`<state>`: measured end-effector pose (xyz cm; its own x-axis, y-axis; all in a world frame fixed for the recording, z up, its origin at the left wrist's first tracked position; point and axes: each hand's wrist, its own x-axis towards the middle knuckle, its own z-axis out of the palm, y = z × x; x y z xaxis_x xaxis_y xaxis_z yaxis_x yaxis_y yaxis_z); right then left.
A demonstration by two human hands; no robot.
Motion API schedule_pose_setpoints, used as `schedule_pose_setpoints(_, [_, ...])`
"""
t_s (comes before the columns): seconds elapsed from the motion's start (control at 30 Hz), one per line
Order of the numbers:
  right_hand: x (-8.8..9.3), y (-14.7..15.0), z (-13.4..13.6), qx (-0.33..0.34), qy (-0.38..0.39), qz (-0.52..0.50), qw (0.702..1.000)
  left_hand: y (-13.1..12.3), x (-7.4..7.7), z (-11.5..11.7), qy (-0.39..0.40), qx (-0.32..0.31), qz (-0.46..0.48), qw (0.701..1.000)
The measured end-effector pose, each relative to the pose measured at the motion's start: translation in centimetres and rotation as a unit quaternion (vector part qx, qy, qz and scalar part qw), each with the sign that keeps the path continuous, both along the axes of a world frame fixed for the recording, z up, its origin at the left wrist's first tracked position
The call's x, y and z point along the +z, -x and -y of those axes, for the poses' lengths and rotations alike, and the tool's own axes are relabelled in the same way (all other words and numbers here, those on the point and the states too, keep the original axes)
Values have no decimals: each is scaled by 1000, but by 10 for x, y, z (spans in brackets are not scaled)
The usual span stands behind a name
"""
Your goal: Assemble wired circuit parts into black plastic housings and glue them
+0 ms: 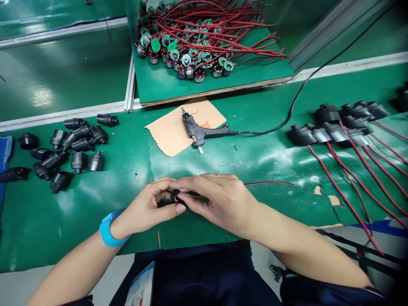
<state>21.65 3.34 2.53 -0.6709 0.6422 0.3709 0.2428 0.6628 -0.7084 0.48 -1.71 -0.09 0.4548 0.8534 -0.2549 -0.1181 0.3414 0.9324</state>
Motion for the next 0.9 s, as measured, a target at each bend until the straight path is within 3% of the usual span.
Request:
schedule_pose_setpoints(0.13, [14,-7,-12,23,143,23,989,2,-2,1,-30,9,-53,998])
schedule_pose_setpoints(0.27, [20,-16,-24,16,206,43,977,4,-2,0,-84,-17,-134,987])
schedule_pose_setpoints(0.37, [18,-17,-24,17,209,35,977,5,0,-2,-104,-40,-154,982])
schedule_pose_setpoints(0.53, [9,-6,-18,30,134,-3,991,5,1,-3,-131,-53,-191,971])
schedule_pose_setpoints(0.67, [8,-9,-19,39,101,35,993,6,2,-3,-123,-53,-184,974])
schedule_pose_setpoints(0.8, [16,-22,-22,40,134,113,984,6,3,-4,-125,-39,-184,974])
schedule_pose_setpoints(0.9, [18,-26,-23,53,170,108,978,8,3,-2,-192,5,-228,955])
